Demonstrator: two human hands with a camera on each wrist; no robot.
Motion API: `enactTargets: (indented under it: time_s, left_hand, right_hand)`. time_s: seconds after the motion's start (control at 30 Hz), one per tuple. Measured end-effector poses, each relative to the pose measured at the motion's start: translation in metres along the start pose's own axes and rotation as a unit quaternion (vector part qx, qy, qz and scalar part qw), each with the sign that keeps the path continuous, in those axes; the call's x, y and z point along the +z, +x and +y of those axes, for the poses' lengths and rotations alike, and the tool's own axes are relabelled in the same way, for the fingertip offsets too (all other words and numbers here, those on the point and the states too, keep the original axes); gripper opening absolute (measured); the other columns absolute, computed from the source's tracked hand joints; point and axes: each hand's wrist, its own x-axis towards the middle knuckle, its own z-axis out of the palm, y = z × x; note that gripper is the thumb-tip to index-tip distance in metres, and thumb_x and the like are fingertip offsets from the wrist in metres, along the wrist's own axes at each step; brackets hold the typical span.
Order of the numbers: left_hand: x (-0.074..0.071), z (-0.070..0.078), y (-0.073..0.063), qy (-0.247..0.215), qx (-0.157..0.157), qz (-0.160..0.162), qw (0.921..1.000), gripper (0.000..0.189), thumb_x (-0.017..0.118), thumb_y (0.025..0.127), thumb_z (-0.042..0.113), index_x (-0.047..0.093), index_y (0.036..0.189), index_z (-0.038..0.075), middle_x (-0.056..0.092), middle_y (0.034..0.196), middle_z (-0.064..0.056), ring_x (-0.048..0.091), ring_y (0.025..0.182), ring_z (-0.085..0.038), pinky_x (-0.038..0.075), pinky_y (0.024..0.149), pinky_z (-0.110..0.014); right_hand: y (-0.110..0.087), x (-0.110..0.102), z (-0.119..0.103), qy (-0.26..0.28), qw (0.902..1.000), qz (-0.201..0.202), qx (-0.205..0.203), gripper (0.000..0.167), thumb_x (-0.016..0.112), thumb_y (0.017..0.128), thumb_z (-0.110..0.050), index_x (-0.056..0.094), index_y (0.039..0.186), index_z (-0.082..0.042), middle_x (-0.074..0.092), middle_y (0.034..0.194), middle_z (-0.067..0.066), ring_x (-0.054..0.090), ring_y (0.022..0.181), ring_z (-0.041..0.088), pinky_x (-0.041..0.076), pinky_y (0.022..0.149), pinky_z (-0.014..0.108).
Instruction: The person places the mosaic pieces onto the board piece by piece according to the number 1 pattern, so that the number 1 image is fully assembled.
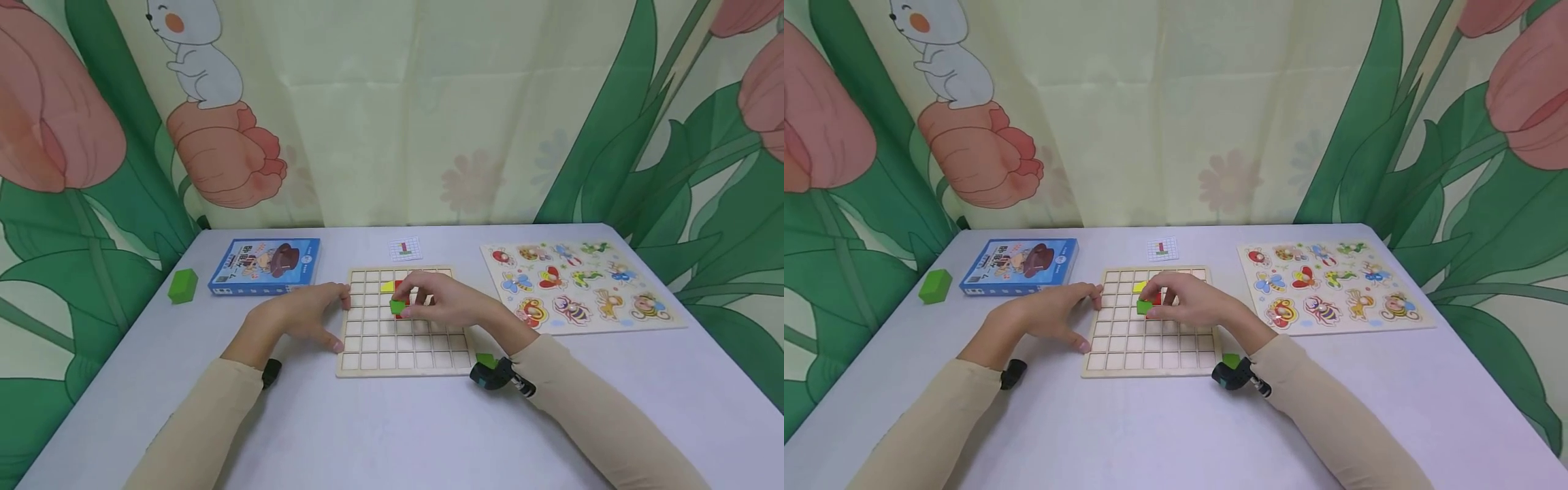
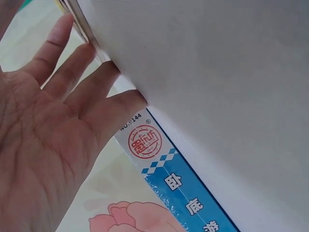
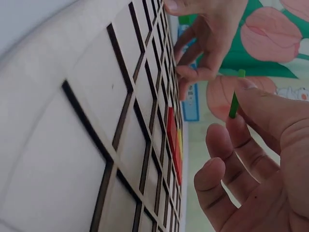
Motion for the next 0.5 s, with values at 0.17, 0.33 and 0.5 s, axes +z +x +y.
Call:
enactTargets:
  time_s: [0.17,0.33,0.5]
  left_hand:
    - [-0.002,-0.001,0.000,-0.007,0.003,0.001,1.0000,0.070,0.096,0.067,0.047,0.056,0.120,0.025,0.053,0.141,-0.003,0.048,0.123,-0.025,0.039,0.111,-0.050]
    - [0.000,-0.001,0.001,-0.011,0.003,0.000,0.9999,0.070,0.095,0.067,0.048,0.056,0.121,0.026,0.051,0.148,-0.005,0.047,0.128,-0.026,0.037,0.114,-0.052]
    - [0.000,-0.002,0.001,-0.010,-0.003,-0.001,0.9999,0.071,0.095,0.067,0.049,0.056,0.121,0.026,0.048,0.152,-0.005,0.046,0.131,-0.026,0.036,0.116,-0.052]
  right_hand:
    - [0.007,0.006,-0.005,-0.039,0.9992,0.001,0.006,0.025,0.075,0.096,-0.022,0.067,0.119,-0.018,0.065,0.112,-0.005,0.064,0.092,0.019,0.055,0.084,0.032]
    - [0.009,0.013,-0.006,-0.050,0.9979,-0.015,0.037,0.025,0.077,0.094,-0.025,0.069,0.118,-0.021,0.064,0.100,-0.006,0.061,0.084,0.014,0.051,0.075,0.030]
    - [0.012,0.017,-0.006,-0.043,0.9976,-0.024,0.049,0.024,0.079,0.093,-0.025,0.070,0.115,-0.020,0.064,0.095,-0.006,0.060,0.080,0.016,0.051,0.075,0.030]
